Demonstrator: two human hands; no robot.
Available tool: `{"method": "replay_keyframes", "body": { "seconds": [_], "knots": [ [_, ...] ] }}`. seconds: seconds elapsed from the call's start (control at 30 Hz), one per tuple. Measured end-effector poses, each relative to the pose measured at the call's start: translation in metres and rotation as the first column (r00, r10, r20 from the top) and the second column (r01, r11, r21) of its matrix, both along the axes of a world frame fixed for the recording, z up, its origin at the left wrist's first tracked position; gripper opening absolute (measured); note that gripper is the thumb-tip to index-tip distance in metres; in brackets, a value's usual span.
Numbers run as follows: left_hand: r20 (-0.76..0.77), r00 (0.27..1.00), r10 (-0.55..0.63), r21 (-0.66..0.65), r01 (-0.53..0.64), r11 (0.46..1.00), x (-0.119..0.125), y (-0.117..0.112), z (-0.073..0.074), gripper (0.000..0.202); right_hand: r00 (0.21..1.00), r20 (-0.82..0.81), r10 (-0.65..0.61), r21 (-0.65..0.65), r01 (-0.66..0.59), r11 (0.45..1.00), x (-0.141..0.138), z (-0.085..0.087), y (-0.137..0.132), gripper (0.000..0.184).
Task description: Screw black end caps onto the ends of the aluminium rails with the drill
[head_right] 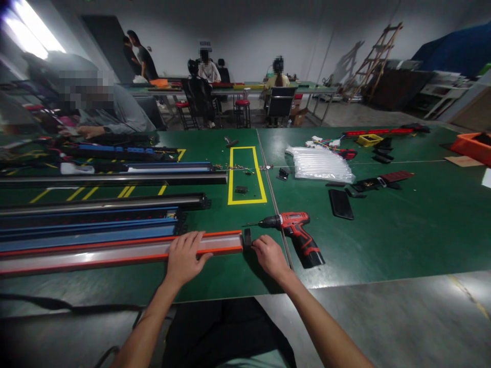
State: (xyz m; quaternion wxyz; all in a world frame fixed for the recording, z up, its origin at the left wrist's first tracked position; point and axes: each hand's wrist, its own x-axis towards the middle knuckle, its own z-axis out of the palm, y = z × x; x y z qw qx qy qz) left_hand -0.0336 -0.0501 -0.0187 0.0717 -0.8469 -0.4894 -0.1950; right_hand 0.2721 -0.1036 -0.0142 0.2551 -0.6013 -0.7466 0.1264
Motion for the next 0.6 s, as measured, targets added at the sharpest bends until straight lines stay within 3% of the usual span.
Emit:
{"method": "replay_keyframes", "body": {
  "seconds": [0.23,0.6],
  "knots": [
    [-0.010,1.000,0.000,0.010,0.000,1.000,-0.0006,0.0002,-0.0011,0.065,0.990,0.097,0.106,-0.013,-0.105,0.994,-0.0039,0.0004,0.0081,0.023],
    [0.000,1.000,0.005,-0.008,-0.005,1.000,-0.0001,-0.0001,-0.0003,0.064,0.977,0.145,0.154,-0.061,-0.147,0.987,-0.0016,0.0059,0.0053,0.013]
  ]
}}
